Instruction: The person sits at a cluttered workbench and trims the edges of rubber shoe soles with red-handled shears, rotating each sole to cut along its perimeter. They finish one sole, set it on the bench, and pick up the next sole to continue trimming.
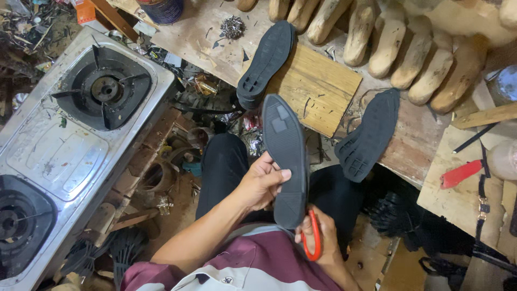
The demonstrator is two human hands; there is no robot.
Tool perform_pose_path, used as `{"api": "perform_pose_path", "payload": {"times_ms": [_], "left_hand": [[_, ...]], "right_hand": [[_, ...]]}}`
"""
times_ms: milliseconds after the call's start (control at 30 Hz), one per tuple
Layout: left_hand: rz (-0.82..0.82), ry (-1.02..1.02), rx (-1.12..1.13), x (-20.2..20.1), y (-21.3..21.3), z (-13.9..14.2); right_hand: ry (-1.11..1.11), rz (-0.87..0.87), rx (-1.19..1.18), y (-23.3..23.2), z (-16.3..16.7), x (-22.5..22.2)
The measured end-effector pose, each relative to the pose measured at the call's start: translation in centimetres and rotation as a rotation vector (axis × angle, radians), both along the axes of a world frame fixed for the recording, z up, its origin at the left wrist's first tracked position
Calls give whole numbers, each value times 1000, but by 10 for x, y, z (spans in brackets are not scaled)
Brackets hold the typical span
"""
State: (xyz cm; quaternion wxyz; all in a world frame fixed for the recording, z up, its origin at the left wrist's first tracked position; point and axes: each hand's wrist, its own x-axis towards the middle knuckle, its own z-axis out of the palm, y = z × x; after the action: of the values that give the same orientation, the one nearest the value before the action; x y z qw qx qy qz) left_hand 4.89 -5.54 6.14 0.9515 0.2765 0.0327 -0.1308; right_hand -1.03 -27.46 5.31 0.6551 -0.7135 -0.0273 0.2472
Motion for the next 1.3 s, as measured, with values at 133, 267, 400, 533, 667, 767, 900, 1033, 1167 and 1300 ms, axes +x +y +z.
{"api": "perform_pose_path", "payload": {"times_ms": [133,267,400,533,667,767,900,1033,1167,1300], "left_hand": [[-56,50,-67,-4,-6,-4],[3,60,-22,-2,-5,-4],[50,22,69,2,4,2],[202,-16,55,20,31,10],[231,14,115,21,39,13],[196,-4,140,13,38,11],[124,8,180,4,33,5],[51,12,202,-3,32,-1],[50,14,192,-6,35,-4],[74,-3,175,-9,32,-8]], "right_hand": [[28,-90,-34,0,-2,3],[-33,-125,357,0,12,5],[-212,-59,-145,1,31,15],[-523,-23,-345,9,45,23],[-400,-86,-436,19,60,28],[-434,-86,-411,23,74,34],[-697,-7,-607,32,90,45],[-686,14,-592,36,100,48],[-690,8,-478,38,102,46],[-602,-3,-464,37,99,43]]}}
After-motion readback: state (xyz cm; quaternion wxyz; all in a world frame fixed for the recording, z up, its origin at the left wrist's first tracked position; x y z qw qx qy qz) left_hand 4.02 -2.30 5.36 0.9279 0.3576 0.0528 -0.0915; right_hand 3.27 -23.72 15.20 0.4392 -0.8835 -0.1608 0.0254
